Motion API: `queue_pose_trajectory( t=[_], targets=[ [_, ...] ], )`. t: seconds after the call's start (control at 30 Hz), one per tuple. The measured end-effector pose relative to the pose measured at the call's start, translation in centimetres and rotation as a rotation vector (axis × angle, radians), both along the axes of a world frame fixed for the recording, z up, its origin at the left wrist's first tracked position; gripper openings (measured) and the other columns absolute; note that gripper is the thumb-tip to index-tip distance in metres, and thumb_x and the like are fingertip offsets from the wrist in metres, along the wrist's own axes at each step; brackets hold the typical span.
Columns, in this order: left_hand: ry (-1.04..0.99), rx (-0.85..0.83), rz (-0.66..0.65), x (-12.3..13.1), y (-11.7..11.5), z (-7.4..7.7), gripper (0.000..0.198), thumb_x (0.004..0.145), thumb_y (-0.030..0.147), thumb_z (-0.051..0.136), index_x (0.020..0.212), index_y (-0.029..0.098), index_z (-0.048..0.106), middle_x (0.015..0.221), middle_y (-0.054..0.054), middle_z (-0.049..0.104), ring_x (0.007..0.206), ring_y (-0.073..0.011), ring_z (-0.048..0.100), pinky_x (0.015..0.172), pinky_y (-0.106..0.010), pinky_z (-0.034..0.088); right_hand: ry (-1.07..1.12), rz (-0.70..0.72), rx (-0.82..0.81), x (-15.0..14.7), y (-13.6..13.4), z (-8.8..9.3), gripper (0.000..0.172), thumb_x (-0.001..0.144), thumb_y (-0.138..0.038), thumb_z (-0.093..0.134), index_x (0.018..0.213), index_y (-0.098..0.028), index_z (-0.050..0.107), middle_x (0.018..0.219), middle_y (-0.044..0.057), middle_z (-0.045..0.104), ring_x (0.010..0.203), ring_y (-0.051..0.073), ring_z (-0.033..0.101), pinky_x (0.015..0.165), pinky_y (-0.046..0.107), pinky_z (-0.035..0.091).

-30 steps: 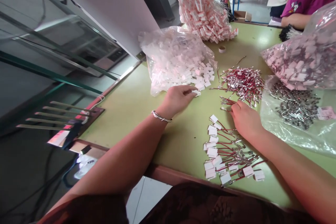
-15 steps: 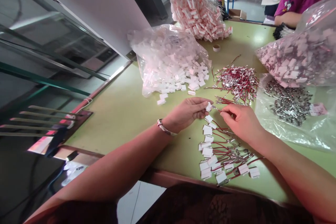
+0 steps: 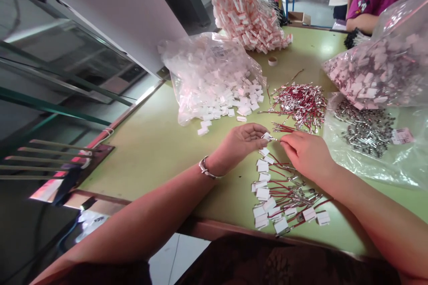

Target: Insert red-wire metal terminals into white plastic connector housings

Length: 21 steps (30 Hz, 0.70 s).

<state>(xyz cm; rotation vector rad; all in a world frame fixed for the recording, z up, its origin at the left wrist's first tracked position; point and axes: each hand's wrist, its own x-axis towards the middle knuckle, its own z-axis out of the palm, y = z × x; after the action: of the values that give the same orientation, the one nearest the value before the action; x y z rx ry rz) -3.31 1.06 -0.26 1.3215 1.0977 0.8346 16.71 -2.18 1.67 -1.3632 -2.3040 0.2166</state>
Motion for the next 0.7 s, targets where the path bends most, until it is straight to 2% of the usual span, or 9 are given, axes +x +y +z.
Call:
queue_pose_trajectory(
  t=[0.13, 0.23, 0.4, 0.5, 0.57, 0.7],
  targets=[
    [0.0, 0.005, -0.024, -0.1, -0.1, 0.18, 0.02, 0.075, 0.018, 0.065, 0.095, 0.015, 0.068, 0.078, -0.002, 0.069, 0.062, -0.0077, 0.056, 0.061, -0.021, 0.049, -0.03, -0.005, 0.002, 0.14, -0.11, -0.09, 0.028, 0.092, -0.026, 0.043, 0.092, -0.023, 0.071, 0.083, 0.003, 0.071, 0.073, 0.016, 0.064, 0.064, 0.03, 0.046],
    [-0.014, -0.01, -0.037, -0.27, -0.08, 0.42, 0.02, 0.076, 0.018, 0.065, 0.095, 0.015, 0.07, 0.071, 0.0, 0.067, 0.058, -0.0065, 0.054, 0.059, -0.02, 0.047, -0.043, -0.013, 0.017, 0.16, -0.17, -0.05, 0.028, 0.092, -0.027, 0.043, 0.09, -0.023, 0.071, 0.078, 0.002, 0.07, 0.07, 0.015, 0.062, 0.062, 0.028, 0.043],
    [0.024, -0.03, -0.05, -0.4, -0.08, 0.53, 0.021, 0.077, 0.021, 0.065, 0.096, 0.015, 0.071, 0.055, 0.003, 0.059, 0.051, -0.0063, 0.05, 0.051, -0.019, 0.043, -0.19, -0.009, 0.072, -0.06, -0.32, 0.22, 0.03, 0.09, -0.023, 0.041, 0.078, -0.022, 0.068, 0.065, 0.001, 0.062, 0.059, 0.014, 0.055, 0.056, 0.028, 0.036],
    [0.054, -0.043, -0.084, -0.23, -0.26, 0.49, 0.021, 0.075, 0.022, 0.066, 0.094, 0.015, 0.072, 0.054, 0.003, 0.059, 0.049, -0.0064, 0.05, 0.047, -0.019, 0.042, -0.283, 0.049, 0.133, -0.24, -0.63, 0.28, 0.034, 0.091, -0.02, 0.038, 0.072, -0.02, 0.065, 0.06, 0.002, 0.059, 0.057, 0.015, 0.052, 0.053, 0.029, 0.031],
    [0.045, -0.065, -0.124, -0.07, -0.39, 0.42, 0.02, 0.075, 0.021, 0.067, 0.093, 0.015, 0.071, 0.056, 0.002, 0.062, 0.048, -0.0066, 0.052, 0.046, -0.019, 0.043, -0.269, 0.081, 0.124, -0.37, -0.85, 0.13, 0.033, 0.091, -0.02, 0.036, 0.074, -0.019, 0.064, 0.063, 0.003, 0.061, 0.058, 0.015, 0.053, 0.054, 0.029, 0.031],
    [-0.03, -0.12, -0.17, 0.17, -0.52, 0.0, 0.017, 0.075, 0.022, 0.065, 0.09, 0.014, 0.069, 0.059, 0.0, 0.064, 0.048, -0.0067, 0.054, 0.045, -0.018, 0.044, -0.114, 0.047, -0.011, -0.7, -1.0, -0.54, 0.027, 0.091, -0.022, 0.038, 0.082, -0.018, 0.063, 0.068, 0.004, 0.065, 0.059, 0.014, 0.055, 0.057, 0.028, 0.034]
  ],
)
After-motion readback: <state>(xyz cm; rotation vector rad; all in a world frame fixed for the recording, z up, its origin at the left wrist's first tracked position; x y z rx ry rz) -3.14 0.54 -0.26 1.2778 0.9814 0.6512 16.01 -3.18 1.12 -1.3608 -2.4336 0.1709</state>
